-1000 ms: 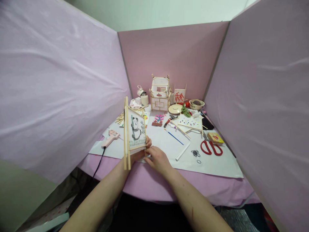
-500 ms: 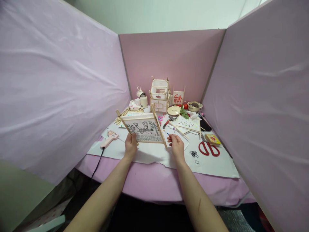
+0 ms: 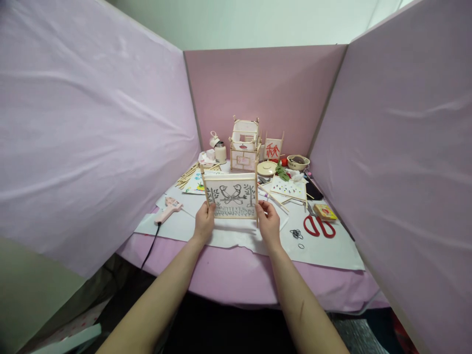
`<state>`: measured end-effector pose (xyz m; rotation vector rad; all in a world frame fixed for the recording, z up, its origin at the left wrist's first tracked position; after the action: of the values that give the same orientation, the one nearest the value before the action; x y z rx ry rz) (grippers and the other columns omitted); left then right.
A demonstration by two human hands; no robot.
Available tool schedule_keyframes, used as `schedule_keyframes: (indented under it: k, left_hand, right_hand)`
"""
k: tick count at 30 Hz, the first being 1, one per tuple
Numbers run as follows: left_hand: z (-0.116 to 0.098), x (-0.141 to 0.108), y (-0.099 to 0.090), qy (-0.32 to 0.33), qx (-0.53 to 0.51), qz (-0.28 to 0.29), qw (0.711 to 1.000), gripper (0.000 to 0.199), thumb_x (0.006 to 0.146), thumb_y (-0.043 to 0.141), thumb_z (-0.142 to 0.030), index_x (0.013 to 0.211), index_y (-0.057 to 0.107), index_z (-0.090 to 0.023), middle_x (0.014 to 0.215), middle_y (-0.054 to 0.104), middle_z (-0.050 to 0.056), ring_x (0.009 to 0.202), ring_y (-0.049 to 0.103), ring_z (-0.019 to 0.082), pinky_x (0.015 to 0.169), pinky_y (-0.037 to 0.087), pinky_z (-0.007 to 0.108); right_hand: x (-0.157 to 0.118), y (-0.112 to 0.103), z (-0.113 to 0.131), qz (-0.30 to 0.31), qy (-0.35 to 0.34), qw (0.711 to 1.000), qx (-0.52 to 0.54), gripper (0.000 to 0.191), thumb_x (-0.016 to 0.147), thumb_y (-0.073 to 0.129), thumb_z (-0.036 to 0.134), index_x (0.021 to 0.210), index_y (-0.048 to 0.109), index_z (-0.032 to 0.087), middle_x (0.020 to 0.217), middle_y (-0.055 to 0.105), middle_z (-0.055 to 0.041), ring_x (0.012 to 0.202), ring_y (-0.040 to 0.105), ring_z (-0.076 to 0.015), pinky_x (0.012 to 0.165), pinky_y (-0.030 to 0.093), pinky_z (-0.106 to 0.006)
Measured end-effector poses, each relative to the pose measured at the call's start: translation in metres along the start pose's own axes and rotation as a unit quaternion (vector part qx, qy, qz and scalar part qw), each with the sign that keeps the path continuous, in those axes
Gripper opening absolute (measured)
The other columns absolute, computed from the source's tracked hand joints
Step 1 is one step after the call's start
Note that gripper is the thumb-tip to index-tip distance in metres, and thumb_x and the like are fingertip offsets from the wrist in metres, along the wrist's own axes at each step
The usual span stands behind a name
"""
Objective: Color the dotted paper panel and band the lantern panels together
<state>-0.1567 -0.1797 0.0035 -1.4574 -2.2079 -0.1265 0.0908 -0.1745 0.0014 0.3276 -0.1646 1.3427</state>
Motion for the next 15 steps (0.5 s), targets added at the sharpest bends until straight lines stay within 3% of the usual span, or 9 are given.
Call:
schedule_keyframes:
  k: [4,8,12,15]
  left_hand:
    - [-0.002,-0.006,0.01,0.001,-0.008,0.043,0.999,0.029,0.089,0.053,-0.039,0.069,0.052,-0.018,0.061,0.047,-0.003,0.06,0.041,0.013,0.059,0.03,0.025]
    - [-0.017,-0.004,0.013,0.011,-0.033,0.087,0.996,0.026,0.088,0.055,-0.041,0.082,0.06,-0.016,0.073,0.059,0.001,0.069,0.051,0.015,0.063,0.038,0.024]
    - [-0.054,0.019,-0.011,0.072,-0.108,0.051,0.99,0.029,0.092,0.049,-0.038,0.113,0.056,-0.021,0.099,0.062,0.005,0.088,0.059,0.015,0.079,0.047,0.028]
    - [-0.086,0.036,-0.03,0.135,-0.16,0.038,0.977,0.031,0.089,0.055,-0.034,0.119,0.053,-0.023,0.102,0.062,0.005,0.088,0.062,0.015,0.083,0.052,0.031]
  right_hand:
    - [-0.001,-0.001,0.005,0.001,-0.03,0.999,-0.034,0.037,0.082,0.06,0.05,0.099,0.062,0.017,0.092,0.065,-0.0052,0.083,0.056,-0.0194,0.077,0.044,-0.031]
    - [-0.003,-0.008,0.011,-0.034,-0.057,0.992,-0.105,0.034,0.087,0.052,0.051,0.088,0.062,0.019,0.076,0.058,-0.0005,0.071,0.049,-0.0164,0.066,0.038,-0.027]
    - [0.0,-0.01,0.001,-0.019,-0.021,0.992,-0.12,0.037,0.086,0.052,0.054,0.076,0.059,0.019,0.064,0.051,0.0021,0.063,0.044,-0.0147,0.058,0.034,-0.026]
    - [0.003,-0.006,-0.018,0.011,0.049,0.996,-0.068,0.038,0.082,0.056,0.056,0.081,0.063,0.019,0.065,0.057,0.0008,0.062,0.048,-0.0156,0.057,0.037,-0.027]
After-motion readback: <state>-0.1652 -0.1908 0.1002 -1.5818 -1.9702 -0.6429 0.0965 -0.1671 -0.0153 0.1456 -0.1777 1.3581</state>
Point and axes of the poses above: each hand's wrist, its own x-axis towards the middle knuckle, its own y-axis out of the palm, z = x × y, the point moved 7 cm from there along x, towards the middle knuckle
